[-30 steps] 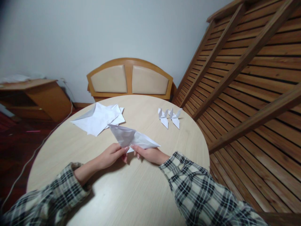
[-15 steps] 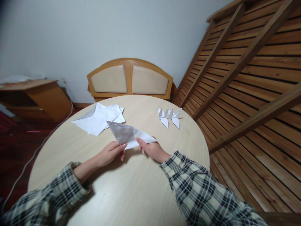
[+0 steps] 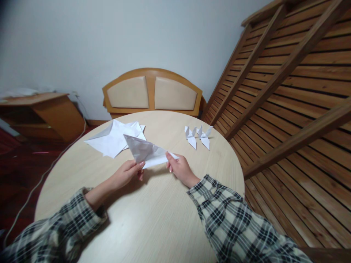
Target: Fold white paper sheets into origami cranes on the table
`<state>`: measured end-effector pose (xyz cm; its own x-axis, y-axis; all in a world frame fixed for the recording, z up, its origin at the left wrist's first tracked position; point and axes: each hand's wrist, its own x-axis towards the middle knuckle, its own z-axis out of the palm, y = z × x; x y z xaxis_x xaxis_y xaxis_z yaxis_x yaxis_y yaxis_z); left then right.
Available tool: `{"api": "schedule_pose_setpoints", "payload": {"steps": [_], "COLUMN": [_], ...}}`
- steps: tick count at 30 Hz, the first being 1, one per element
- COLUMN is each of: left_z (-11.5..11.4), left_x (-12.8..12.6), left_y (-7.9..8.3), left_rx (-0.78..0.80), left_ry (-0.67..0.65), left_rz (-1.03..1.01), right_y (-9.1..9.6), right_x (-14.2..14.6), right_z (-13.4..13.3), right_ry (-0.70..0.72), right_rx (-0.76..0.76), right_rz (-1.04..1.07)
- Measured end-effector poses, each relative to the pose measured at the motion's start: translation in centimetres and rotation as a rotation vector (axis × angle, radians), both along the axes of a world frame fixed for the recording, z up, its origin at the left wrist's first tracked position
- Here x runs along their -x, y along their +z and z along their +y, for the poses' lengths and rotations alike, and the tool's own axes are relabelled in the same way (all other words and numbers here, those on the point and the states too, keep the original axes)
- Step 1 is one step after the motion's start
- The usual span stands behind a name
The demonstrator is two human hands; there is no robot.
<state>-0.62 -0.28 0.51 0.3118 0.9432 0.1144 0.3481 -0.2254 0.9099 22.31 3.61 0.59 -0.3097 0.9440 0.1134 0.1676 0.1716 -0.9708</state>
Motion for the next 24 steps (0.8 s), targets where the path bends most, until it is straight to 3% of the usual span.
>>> {"api": "schedule_pose_setpoints", "payload": {"steps": [11,24], "left_z": [0.4,1.1], "left_x": [0.2,0.5], "left_y": [0.6,0.8], "left_rx": [-0.153,-0.198], "left_ry": [0.187,0.393], "left_rz": [0.015,-0.159], "right_y": [-0.2,-0.4], "right_x": [0.0,0.2], "right_z": [0.4,-0.4], "right_ry": [0.012,0.251], "right_rx": [-0.012,0.066], "right_rz": [0.044,0.072]}}
